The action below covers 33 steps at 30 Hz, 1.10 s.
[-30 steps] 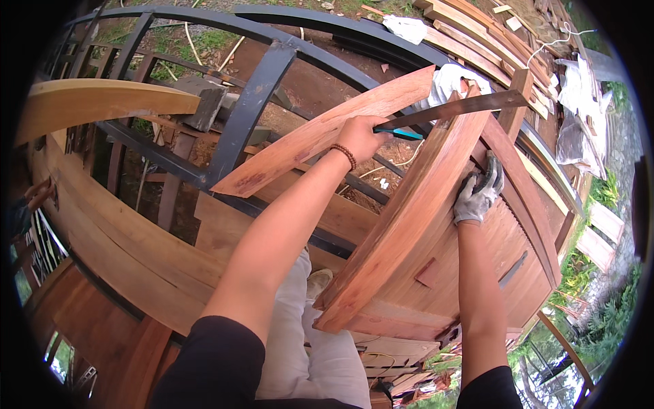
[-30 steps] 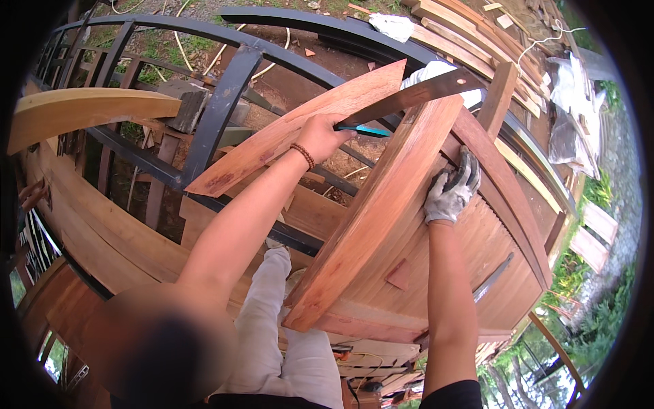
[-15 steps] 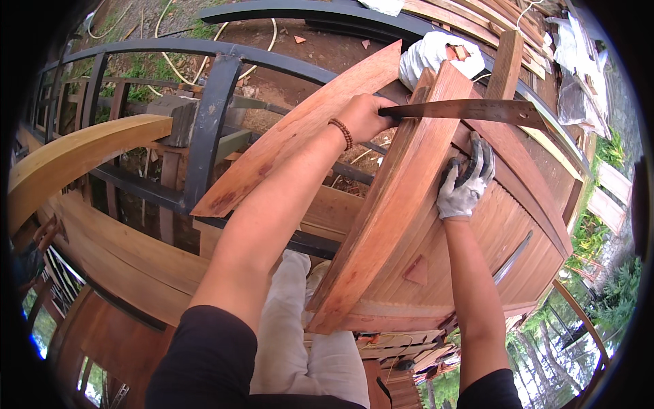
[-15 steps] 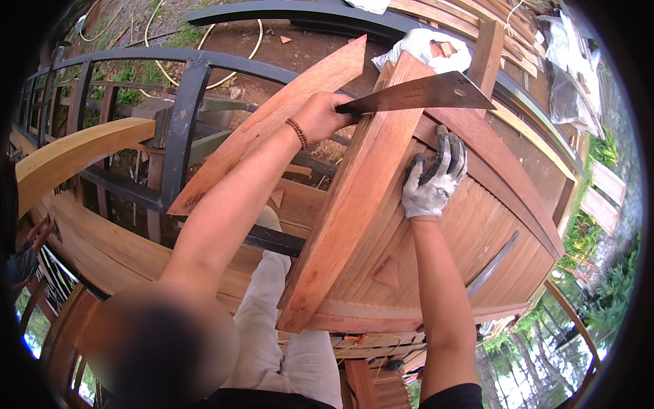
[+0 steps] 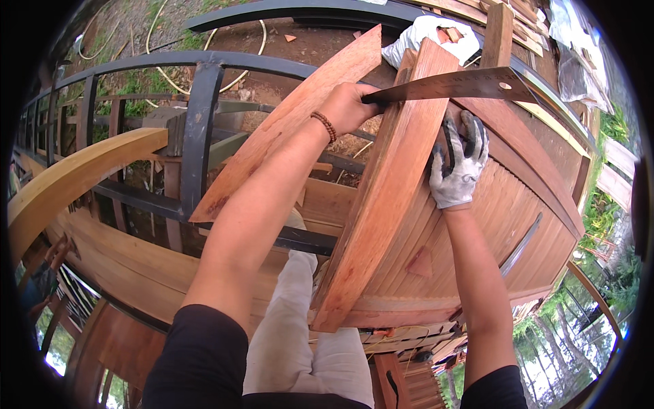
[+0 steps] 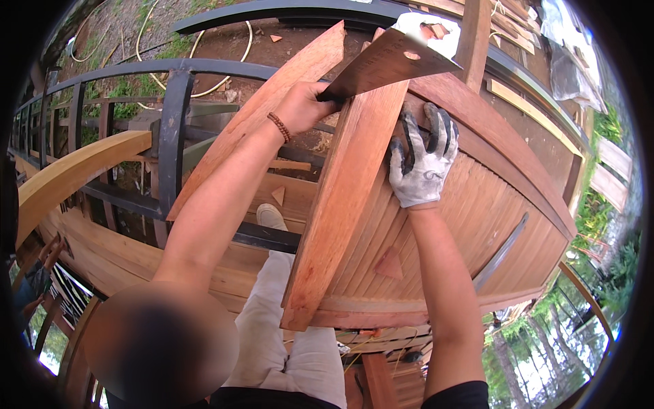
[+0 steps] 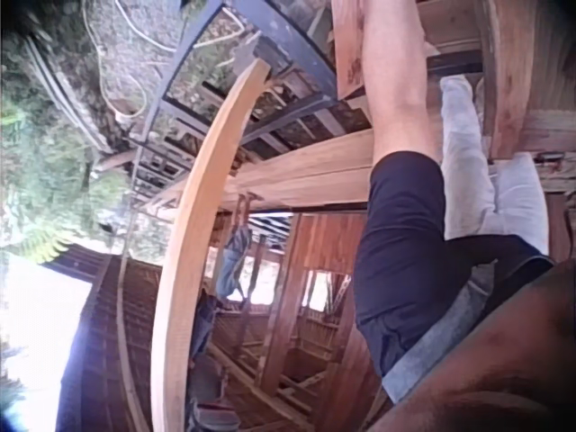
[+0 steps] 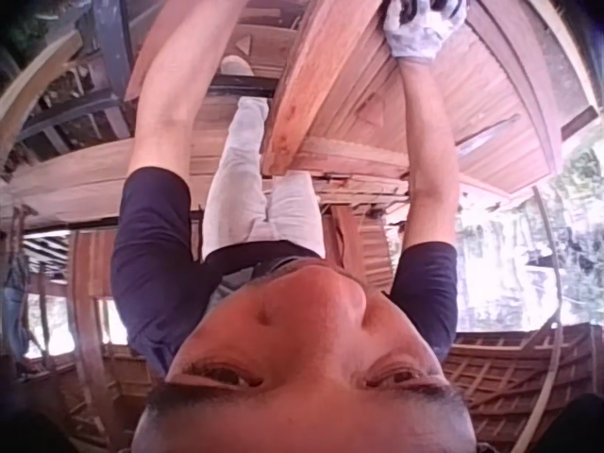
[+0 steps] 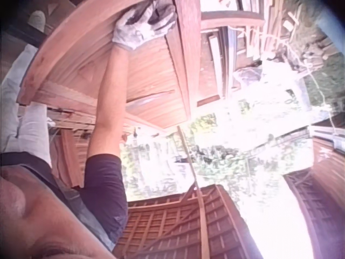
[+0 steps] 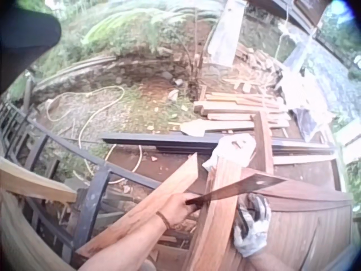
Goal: The person assembles a curved wooden slat structure on an outdoor deck. They measure and mark a wooden plank with a square and pencil, cut it with a hand saw, and smooth the edges with an angle grinder. The person then fits the plank into the structure and secures it with a nail gun.
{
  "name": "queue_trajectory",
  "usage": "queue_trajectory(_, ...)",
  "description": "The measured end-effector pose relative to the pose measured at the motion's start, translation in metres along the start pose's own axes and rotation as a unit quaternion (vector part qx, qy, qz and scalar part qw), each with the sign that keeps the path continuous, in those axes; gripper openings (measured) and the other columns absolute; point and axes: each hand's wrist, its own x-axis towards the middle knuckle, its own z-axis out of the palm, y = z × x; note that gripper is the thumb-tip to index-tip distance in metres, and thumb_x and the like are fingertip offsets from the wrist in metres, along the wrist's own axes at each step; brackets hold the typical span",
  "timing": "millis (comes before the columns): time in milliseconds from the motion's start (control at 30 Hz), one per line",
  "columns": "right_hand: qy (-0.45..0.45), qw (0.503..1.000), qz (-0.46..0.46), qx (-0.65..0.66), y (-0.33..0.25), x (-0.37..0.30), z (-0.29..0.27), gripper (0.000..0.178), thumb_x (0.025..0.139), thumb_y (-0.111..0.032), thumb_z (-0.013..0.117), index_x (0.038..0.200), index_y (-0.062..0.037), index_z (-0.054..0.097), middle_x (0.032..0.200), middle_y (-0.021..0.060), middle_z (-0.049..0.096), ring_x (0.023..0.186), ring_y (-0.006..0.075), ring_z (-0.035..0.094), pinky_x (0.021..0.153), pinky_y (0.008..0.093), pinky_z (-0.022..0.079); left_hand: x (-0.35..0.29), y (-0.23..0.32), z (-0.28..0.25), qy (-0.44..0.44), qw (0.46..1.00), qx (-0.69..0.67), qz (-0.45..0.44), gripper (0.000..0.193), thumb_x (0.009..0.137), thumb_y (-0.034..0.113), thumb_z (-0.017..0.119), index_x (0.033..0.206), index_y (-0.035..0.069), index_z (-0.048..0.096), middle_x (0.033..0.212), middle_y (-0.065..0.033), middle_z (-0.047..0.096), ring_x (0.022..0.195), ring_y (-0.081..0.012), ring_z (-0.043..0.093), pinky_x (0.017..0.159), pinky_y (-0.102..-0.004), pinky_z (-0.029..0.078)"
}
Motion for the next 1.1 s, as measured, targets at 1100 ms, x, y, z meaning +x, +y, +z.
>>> queue_trajectory(1100,-0.025,1.000,0.015,-0.002,-0.002,0.002,-0.004,0.053,0.077,-0.024,0.070,0.129,-0.0151,0.061,0.149,0.0186,0.038,0.140,0.0418,0.029,0.115,0.0612,0.021,-0.005,0.011,0.001,0.005,1.000,0.006,0.009,0.022,0.085,-0.005,0.068,0.105,0.001,0.072,0.101,-0.0090,0.073,0.092,-0.0147,0.067,0.083,-0.0291,0.054)
